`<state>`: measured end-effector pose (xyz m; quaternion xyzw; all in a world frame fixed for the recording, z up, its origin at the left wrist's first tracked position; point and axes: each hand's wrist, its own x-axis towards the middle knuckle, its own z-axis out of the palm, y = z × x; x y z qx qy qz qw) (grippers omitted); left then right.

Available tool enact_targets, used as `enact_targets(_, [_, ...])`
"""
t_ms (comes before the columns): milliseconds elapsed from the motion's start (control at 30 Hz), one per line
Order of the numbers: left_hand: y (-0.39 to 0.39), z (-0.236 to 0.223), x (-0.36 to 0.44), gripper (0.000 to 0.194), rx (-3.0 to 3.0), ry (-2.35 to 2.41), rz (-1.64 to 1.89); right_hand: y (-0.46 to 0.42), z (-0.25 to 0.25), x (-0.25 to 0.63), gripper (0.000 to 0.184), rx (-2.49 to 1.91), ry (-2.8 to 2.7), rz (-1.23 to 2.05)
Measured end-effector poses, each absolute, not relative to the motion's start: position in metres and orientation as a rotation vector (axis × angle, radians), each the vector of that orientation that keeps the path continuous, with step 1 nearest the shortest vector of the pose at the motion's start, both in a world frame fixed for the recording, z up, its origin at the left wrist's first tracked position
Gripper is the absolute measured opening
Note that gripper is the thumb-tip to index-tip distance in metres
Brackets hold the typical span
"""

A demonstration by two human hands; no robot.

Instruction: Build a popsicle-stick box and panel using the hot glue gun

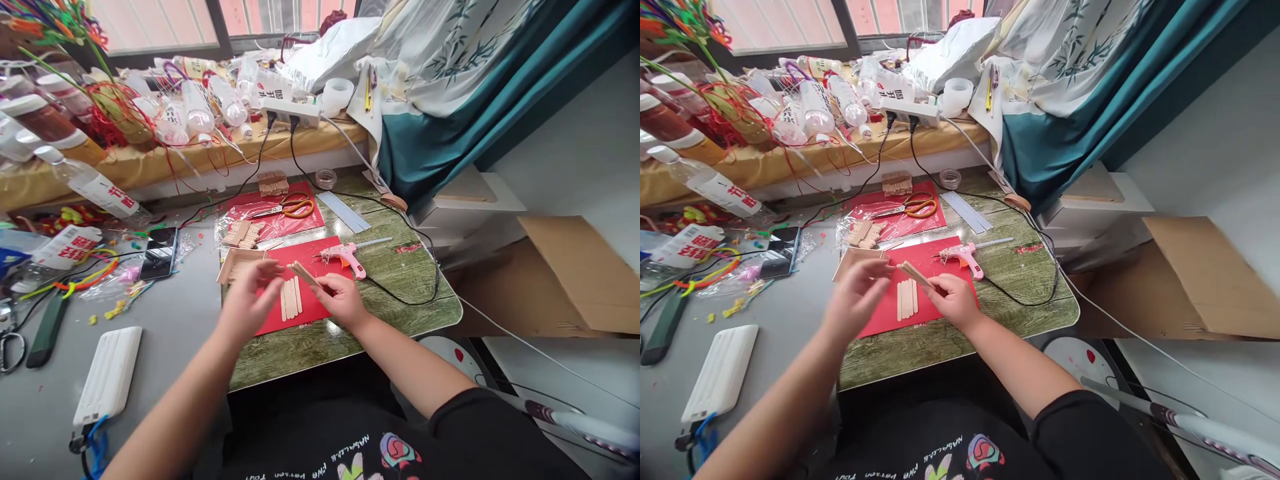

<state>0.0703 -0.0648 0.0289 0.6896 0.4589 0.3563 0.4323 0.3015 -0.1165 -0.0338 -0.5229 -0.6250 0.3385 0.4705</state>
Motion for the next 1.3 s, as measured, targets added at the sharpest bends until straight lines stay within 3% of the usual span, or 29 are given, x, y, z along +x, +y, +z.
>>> enact_targets(67, [-0.094,0.013,0.09,0.063,1.593,0.986,0.756,-0.119,-0.035,0.301,0.03,-1.19,-1.634,0.835])
enact_targets(233, [-0.122,-0.01,0.102,0.036,1.507,1.055,0.804,-0.127,-0.036,0.299,0.029,-0.967,-1.892,0.914])
enact_targets(400, [-0.143,-0.013,0.078,0.036,1.328,1.075,0.779,-0.145,-0.03,0.284,0.024,-0.948,-1.922,0.92])
enact_targets(667, [-0.157,-0.032,0.07,0.043,0.985,1.232,0.806,-0.158,-0.031,0.27,0.032,-1.117,-1.832,1.009])
enact_targets(933, [-0.158,-0.016,0.064,0.034,1.241,1.319,0.608,-0.166,-0.026,0.282,0.035,-1.111,-2.037,0.956])
enact_targets(1100, [-0.143,-0.012,0.045,0.028,1.498,1.357,0.598,-0.156,-0.019,0.301,0.041,-1.423,-1.86,0.833])
enact_targets(1300, [-0.133,-0.028,0.043,0.034,1.193,1.229,0.699,-0.134,-0.028,0.299,0.044,-1.774,-1.967,0.726])
